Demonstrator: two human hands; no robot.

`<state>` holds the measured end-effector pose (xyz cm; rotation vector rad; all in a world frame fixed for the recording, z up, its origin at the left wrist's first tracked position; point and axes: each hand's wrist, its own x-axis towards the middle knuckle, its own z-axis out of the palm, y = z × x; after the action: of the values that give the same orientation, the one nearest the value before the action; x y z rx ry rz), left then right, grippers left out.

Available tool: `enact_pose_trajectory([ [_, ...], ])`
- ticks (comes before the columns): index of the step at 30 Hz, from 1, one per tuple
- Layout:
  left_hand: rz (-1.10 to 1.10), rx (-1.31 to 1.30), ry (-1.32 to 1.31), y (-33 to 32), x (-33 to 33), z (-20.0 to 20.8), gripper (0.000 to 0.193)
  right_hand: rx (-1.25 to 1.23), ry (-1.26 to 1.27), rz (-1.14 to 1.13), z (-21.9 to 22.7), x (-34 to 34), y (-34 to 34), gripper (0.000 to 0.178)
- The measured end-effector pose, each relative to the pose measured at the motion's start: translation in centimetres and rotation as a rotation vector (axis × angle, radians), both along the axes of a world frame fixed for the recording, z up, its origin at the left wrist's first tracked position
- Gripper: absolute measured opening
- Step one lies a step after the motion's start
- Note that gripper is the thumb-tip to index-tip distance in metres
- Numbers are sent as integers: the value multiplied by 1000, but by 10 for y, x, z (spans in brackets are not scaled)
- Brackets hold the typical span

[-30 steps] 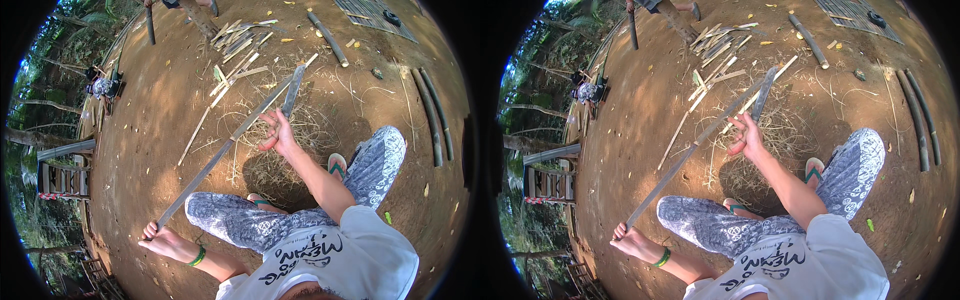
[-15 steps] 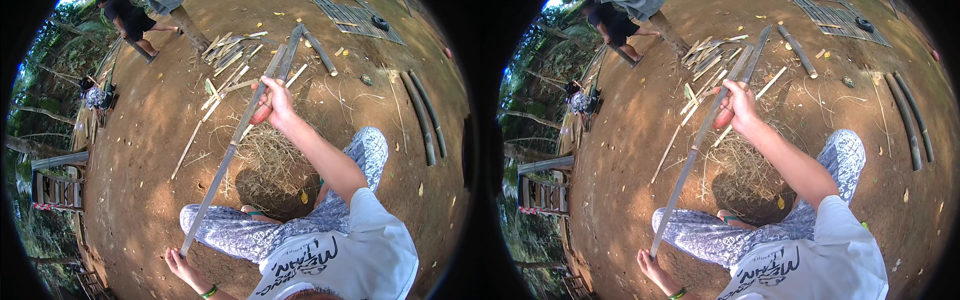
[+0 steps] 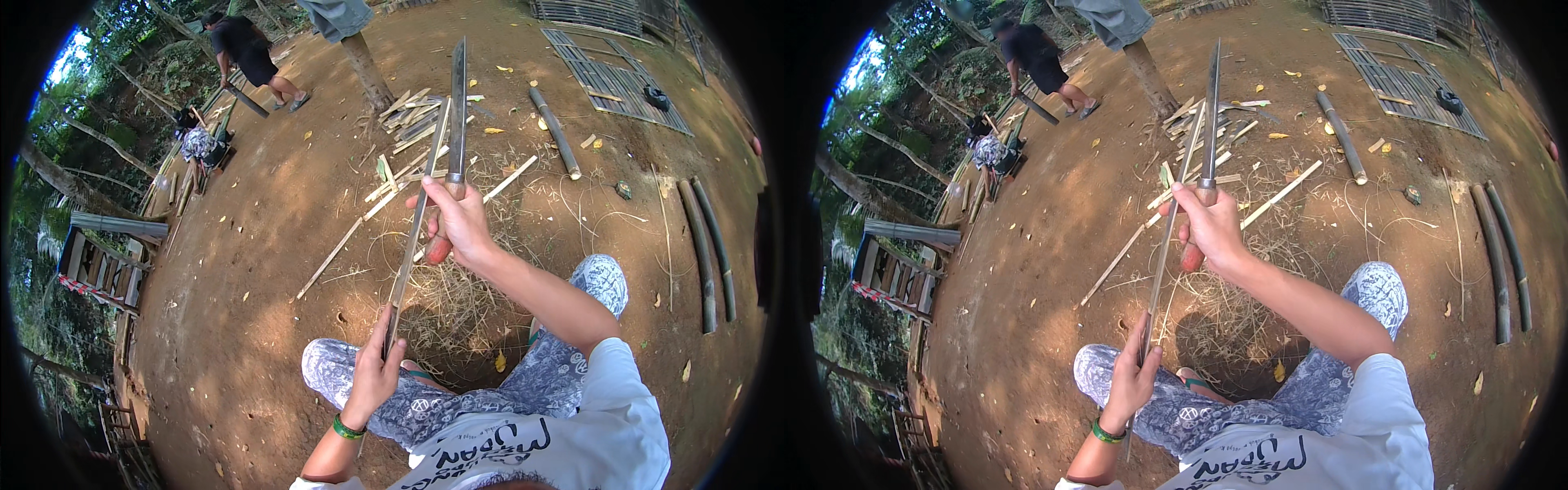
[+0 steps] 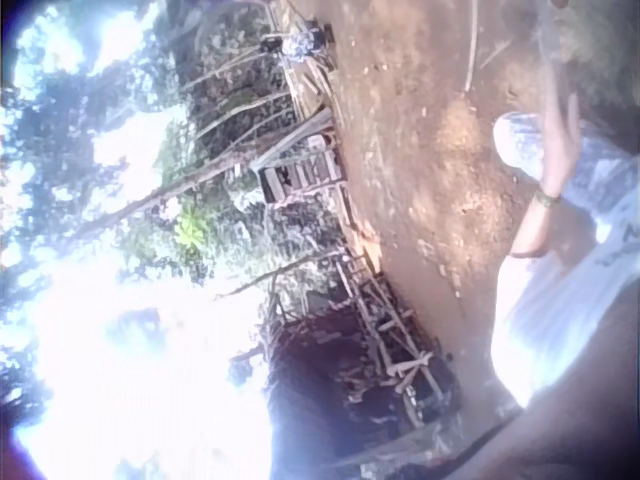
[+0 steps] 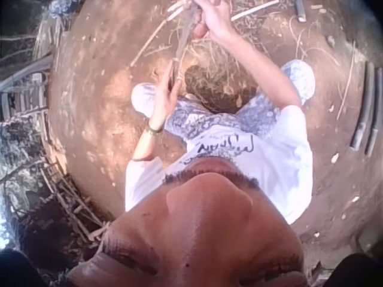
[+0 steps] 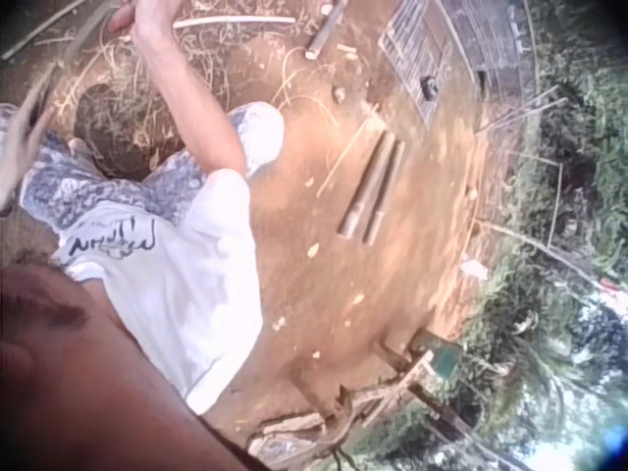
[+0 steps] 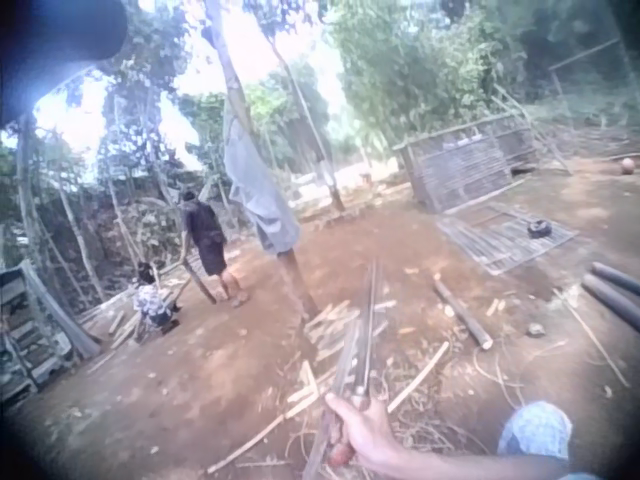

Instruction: The person sits on the ground and uses a machete to split long bamboo poles into thin strips. They hold the bamboo vertically and strike it with the machete to create a split, then pull the resulting strips apart. The process is repeated with multiple bamboo pieces, accumulating a pile of thin strips on the ground.

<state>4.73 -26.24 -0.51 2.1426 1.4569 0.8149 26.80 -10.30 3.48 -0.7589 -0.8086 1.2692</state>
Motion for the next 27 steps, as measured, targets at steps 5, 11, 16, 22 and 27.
enact_pose_trajectory([
  [5,19,-460,-525,0,9,-4,53,134,-516,-39,0,35,11,31],
  [11,-83,-799,-885,15,19,3,50,434,-1271,-57,-19,61,3,22],
  [16,-80,-876,-1011,21,25,3,50,675,-1494,-18,-56,59,-7,17],
  [22,-57,-942,-965,-4,17,-5,48,334,-1554,-83,-52,96,38,13],
  [27,-39,-955,-1007,-7,17,-12,48,263,-1557,63,-41,102,35,8],
])
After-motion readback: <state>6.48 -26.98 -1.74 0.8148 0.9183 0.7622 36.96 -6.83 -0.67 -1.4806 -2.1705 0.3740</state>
